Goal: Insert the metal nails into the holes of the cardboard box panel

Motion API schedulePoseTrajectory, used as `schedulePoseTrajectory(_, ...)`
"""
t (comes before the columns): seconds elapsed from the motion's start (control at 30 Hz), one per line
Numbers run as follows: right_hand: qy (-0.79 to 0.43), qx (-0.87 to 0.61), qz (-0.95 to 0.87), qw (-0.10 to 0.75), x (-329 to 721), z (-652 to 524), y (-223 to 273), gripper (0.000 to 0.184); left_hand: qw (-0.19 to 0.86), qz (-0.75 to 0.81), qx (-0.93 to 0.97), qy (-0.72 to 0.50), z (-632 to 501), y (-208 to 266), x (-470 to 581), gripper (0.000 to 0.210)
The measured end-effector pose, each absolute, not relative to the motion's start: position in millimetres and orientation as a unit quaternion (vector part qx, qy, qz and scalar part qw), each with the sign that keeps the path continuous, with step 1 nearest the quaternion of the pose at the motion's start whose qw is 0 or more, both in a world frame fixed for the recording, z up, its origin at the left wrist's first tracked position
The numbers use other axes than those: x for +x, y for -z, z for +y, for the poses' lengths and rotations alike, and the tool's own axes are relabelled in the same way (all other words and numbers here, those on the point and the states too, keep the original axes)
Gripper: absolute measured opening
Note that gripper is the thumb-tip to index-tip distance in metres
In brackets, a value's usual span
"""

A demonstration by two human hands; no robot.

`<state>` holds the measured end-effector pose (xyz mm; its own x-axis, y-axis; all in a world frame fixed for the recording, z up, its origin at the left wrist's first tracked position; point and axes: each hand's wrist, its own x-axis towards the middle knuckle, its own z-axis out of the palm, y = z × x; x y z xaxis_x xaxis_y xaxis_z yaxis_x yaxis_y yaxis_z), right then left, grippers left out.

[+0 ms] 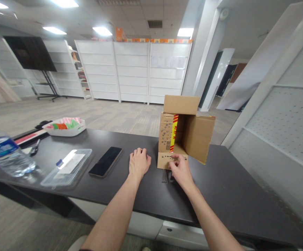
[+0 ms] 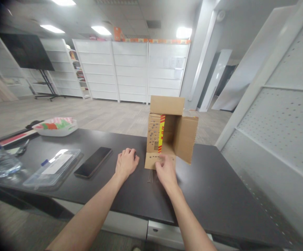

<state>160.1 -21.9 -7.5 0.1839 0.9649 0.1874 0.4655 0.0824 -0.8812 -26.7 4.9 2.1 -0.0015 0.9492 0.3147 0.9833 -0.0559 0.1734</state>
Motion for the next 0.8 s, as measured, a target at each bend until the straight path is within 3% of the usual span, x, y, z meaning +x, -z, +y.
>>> schedulePoseTrajectory(0.33, -0.484, -0.570, -0.370, 0.551, 153.7, -17.3, -9.8, 0.021, 0.053, -0.685, -0.706, 0.175, 5.4, -2.1, -26.4, 0.024)
schedulePoseTrajectory(0.8, -0.593, -0.506, -0.253, 0.573, 153.9, -21.4, -25.3, 0.006, 0.055, -0.688, -0.704, 0.170, 6.1, -1.4, -26.2, 0.025)
